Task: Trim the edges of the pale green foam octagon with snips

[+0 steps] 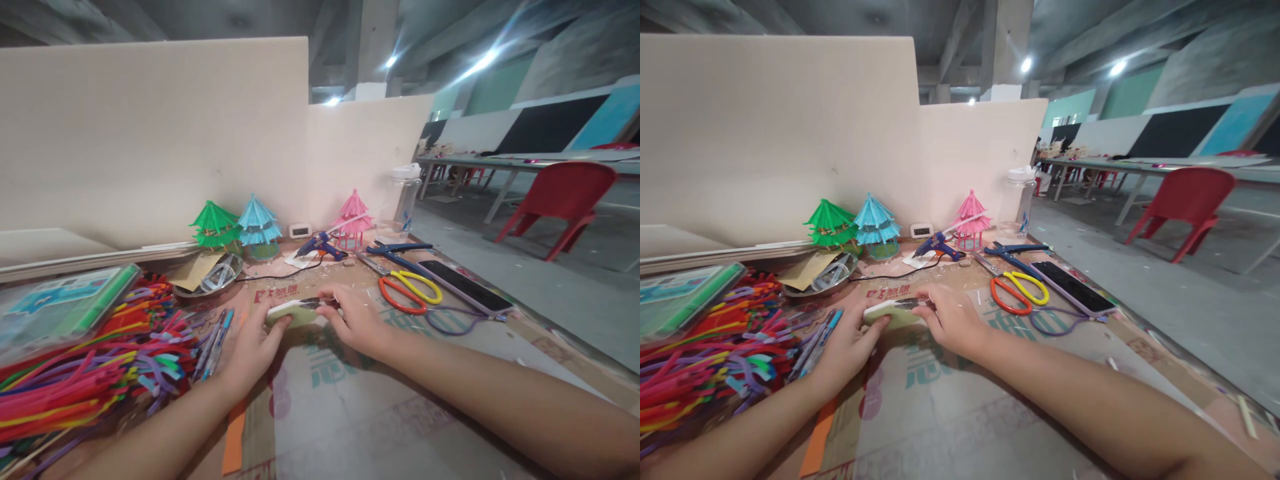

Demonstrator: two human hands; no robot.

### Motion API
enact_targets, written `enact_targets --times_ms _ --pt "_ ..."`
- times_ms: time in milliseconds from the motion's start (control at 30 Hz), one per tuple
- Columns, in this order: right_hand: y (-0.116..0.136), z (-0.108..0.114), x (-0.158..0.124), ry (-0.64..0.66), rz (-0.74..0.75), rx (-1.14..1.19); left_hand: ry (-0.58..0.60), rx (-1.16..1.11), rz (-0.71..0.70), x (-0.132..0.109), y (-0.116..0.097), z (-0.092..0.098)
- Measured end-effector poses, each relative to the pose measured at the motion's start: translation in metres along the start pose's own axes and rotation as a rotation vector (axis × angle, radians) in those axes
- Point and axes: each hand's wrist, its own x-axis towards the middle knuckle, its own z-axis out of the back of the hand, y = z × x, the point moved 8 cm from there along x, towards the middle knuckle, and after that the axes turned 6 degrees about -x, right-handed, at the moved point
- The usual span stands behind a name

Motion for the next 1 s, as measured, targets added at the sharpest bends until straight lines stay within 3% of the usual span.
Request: enact_targets --times_ms 333,733,1000 --pt "0.002 0.001 0.002 -0.012 0.005 -0.025 0.01 -0.025 -0.033 0.001 -0.014 -0.001" --pt "-0.009 -0.004 0.0 0.007 -0.073 0.021 -0.004 -0.085 0.037 0.003 0.002 -0.001" --pt "0.005 0.001 0.001 -0.008 -0.003 0.011 0.019 0.031 -0.048 0.001 -0.021 0.0"
